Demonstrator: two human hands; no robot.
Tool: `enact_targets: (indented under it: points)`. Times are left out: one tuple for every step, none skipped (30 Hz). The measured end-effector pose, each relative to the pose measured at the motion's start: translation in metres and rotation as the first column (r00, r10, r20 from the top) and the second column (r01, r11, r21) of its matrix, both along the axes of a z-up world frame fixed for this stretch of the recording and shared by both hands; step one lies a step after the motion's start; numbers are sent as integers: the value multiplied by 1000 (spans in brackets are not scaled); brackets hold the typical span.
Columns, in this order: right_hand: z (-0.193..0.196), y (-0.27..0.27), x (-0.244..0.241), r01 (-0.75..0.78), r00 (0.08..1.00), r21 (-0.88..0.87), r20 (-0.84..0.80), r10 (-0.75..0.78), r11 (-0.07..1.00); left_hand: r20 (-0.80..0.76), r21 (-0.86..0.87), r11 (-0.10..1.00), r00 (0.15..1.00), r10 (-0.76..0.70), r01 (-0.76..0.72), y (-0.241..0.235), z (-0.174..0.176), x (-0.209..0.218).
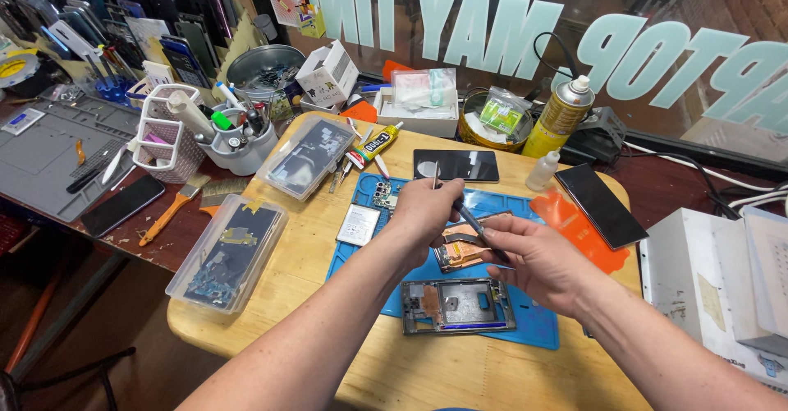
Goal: The person disassembles a smartphone, removes the back cover and internal components, and uses a marker to label a copper heat shield. They then reassemble the device by placing the screen and internal parts back into the frame.
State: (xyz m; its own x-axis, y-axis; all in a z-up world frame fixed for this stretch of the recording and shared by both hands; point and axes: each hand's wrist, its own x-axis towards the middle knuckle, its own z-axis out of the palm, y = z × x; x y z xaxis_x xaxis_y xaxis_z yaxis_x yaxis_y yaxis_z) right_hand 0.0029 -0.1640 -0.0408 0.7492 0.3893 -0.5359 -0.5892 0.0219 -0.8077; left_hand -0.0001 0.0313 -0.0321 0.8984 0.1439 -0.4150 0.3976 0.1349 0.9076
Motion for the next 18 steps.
enact_targets:
  points:
    - [1, 1, -1, 1, 1000, -7, -7, -1, 1000, 2, -9, 1000, 1000, -4, 4, 1, 1, 0]
    - [2, 2, -1, 1, 1000, -15, -14, -1, 1000, 3, -4, 1000, 1000, -10, 10, 2, 2, 0]
    - [4, 3, -2, 3, 1000, -23, -19, -3, 1000, 5, 0, 1000, 1000, -16, 16, 2, 4, -1]
    - [6, 4, -2, -12, 1000, -34, -6, 11, 999, 8, 3, 1000, 1000, -23, 23, 3, 6, -2]
    - [8, 4, -2, -24, 1000, -46, 6, 24, 999, 3, 5, 1000, 1000, -21, 21, 3, 8, -2]
    - [10, 5, -3, -36, 999, -58, 19, 37, 998, -3, 7, 1000, 1000, -20, 20, 3, 10, -3]
    - [12, 6, -3, -52, 998, -79, 18, 54, 996, -8, 9, 1000, 1000, -15, 16, 4, 13, -3]
    - [15, 7, -3, -68, 997, -99, 17, 70, 993, -1, 19, 1000, 1000, -21, 21, 5, 15, -3]
    - [16, 9, -4, -86, 996, -119, 14, 88, 989, 5, 28, 999, 1000, -26, 26, 5, 17, -3]
    - [17, 11, -4, -98, 995, -128, 20, 101, 987, 11, 37, 999, 999, -31, 30, 5, 18, -3]
    - [18, 12, -4, -109, 993, -137, 24, 113, 985, 16, 38, 999, 999, -31, 30, 5, 19, -3]
    - [18, 13, -4, -120, 992, -146, 27, 125, 982, 22, 38, 999, 999, -31, 30, 5, 20, -3]
    - [19, 14, -3, -120, 992, -139, 29, 125, 983, 29, 39, 999, 999, -31, 29, 6, 21, -2]
    - [19, 15, -1, -120, 992, -133, 31, 125, 984, 26, 37, 999, 999, -28, 27, 7, 22, -1]
    - [18, 16, -1, -121, 992, -125, 29, 126, 985, 19, 35, 999, 999, -26, 26, 7, 22, -1]
    - [17, 17, 0, -121, 992, -121, 28, 125, 985, 12, 32, 999, 1000, -24, 24, 8, 22, -2]
    - [16, 16, 1, -118, 992, -118, 27, 122, 986, 10, 39, 999, 1000, -20, 20, 8, 21, -1]
    - [14, 15, 2, -115, 993, -116, 27, 118, 987, 7, 45, 999, 1000, -16, 16, 8, 21, 0]
